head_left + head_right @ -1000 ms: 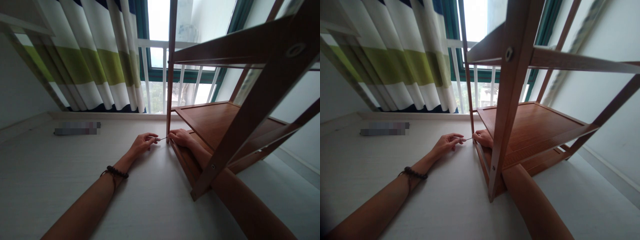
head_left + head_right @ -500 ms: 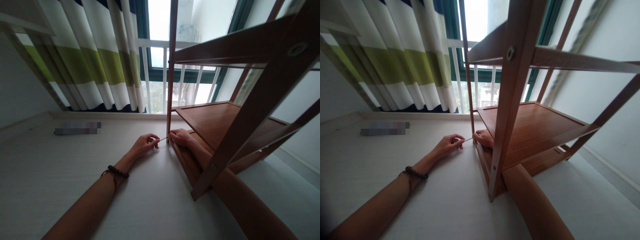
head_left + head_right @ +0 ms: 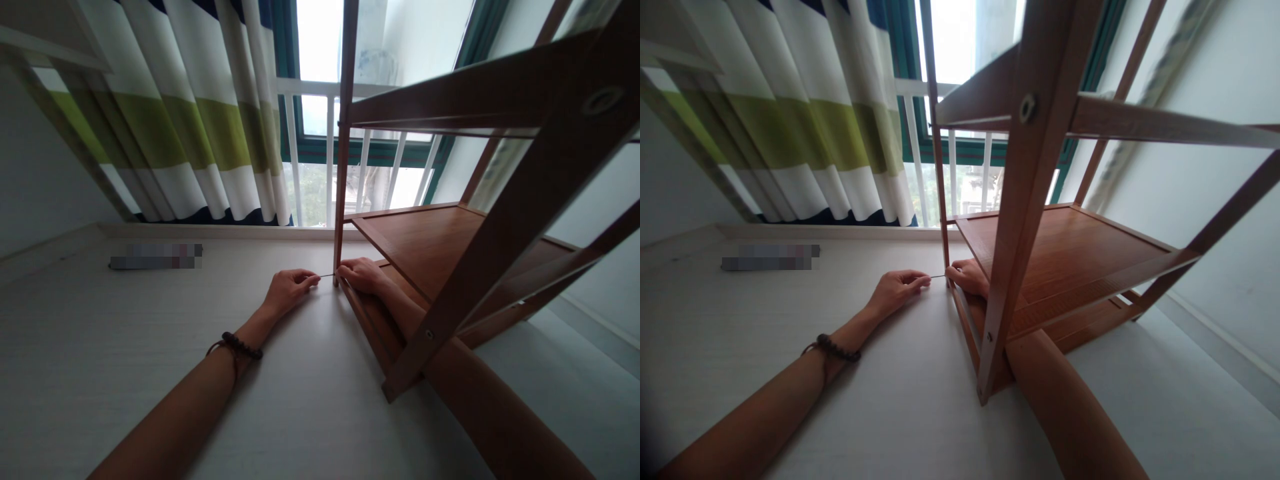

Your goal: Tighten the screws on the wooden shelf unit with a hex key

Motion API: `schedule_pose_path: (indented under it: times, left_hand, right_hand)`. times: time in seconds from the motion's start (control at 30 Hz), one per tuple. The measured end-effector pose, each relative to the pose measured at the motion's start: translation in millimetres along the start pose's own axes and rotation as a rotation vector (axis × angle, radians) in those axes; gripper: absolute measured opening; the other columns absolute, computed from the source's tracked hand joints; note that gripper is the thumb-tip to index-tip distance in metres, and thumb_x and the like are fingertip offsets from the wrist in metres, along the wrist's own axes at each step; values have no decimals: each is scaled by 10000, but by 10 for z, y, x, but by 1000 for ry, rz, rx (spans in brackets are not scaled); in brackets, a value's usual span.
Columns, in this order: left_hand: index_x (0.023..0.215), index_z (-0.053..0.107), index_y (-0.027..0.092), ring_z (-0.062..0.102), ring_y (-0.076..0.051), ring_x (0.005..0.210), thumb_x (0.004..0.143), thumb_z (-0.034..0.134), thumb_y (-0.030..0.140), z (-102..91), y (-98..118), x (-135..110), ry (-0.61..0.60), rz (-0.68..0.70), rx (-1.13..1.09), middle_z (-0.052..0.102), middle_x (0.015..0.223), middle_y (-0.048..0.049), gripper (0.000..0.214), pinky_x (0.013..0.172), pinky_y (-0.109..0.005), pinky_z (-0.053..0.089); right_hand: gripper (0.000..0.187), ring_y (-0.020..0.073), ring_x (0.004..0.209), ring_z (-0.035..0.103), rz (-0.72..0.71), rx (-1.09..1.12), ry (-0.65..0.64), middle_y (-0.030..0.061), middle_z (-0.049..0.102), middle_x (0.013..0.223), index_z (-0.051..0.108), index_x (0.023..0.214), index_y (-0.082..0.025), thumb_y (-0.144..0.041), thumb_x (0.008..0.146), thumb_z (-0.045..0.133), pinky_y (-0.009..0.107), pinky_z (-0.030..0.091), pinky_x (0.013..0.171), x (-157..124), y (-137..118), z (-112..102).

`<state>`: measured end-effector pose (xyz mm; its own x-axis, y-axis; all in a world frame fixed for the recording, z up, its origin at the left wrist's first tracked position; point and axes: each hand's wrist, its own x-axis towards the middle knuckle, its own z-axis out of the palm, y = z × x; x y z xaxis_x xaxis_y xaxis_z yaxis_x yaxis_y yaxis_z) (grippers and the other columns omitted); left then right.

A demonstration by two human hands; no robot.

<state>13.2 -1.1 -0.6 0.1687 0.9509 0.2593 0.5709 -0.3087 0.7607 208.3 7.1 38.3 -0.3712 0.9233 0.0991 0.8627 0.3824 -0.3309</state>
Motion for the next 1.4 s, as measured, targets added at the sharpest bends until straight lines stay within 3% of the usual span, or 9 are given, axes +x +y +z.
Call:
schedule_pose_path:
  times: [0.1, 0.23, 0.4, 0.53, 0.8, 1.0, 1.13, 1.33, 1.4]
  left_hand:
    - [930, 677, 154, 640, -188, 702, 721, 561, 509, -16, -19, 6, -42, -49, -176, 707, 832, -71, 428, 540, -239, 428]
    - [1165, 523, 147, 648, -211, 796, 691, 629, 456, 5, -22, 8, -132, -49, -398, 678, 989, -126, 575, 483, -223, 418]
    - [916, 684, 151, 642, -181, 720, 701, 620, 437, 1, -40, 8, -133, -18, -241, 708, 839, -79, 363, 593, -242, 459]
    - [939, 700, 157, 558, -129, 499, 725, 585, 468, -13, -72, 8, -122, -11, -134, 681, 609, -37, 394, 537, -237, 441]
    - [961, 695, 149, 592, -155, 672, 792, 474, 498, -97, 1, -9, -257, 6, -231, 711, 824, -82, 446, 613, -244, 451]
    - [1105, 589, 128, 615, -161, 699, 723, 596, 446, -75, -20, -5, -306, -32, -290, 711, 780, -81, 497, 678, -267, 458]
    - [1006, 590, 127, 618, -160, 632, 694, 617, 467, -22, -24, 9, -247, -35, -236, 707, 718, -70, 462, 626, -261, 455]
    - [758, 691, 212, 536, -144, 447, 734, 537, 508, 20, 0, 3, -108, 50, 141, 559, 391, 28, 334, 545, -248, 397]
    - [754, 707, 224, 525, -139, 452, 747, 520, 498, 20, 11, -7, -115, 75, 128, 583, 420, 26, 332, 538, -241, 389]
  right_hand:
    - [375, 113, 705, 515, -8, 19, 6, 33, 663, 821, 690, 836, -154, -287, 842, 340, 197, 312, 615, -4, 0, 2]
    - [369, 107, 674, 502, 6, 23, 8, 24, 658, 792, 694, 824, -156, -292, 838, 351, 200, 307, 601, -15, -7, 2]
    - [369, 106, 685, 506, -12, 28, 13, 19, 657, 789, 693, 814, -164, -276, 840, 343, 198, 309, 611, -18, -8, 2]
    - [367, 110, 679, 508, -14, 1, 16, 31, 655, 785, 685, 811, -155, -281, 839, 341, 199, 304, 596, -10, 10, 11]
    - [374, 112, 685, 508, -16, -10, 16, 27, 658, 810, 681, 822, -163, -302, 840, 335, 209, 299, 595, 12, 54, 39]
    - [373, 108, 676, 504, -19, 21, 13, 25, 657, 800, 683, 813, -161, -310, 839, 342, 207, 298, 591, 6, 49, 39]
    - [381, 112, 687, 512, -13, 19, 10, 25, 655, 788, 687, 829, -162, -302, 846, 334, 207, 306, 603, -6, 18, 20]
    - [369, 114, 735, 533, -15, 41, 0, 21, 667, 844, 693, 838, -176, -282, 846, 339, 197, 324, 645, -8, 5, 3]
    - [370, 111, 728, 531, -18, 40, 0, 18, 667, 833, 693, 826, -176, -283, 845, 339, 193, 323, 644, -6, 16, 11]
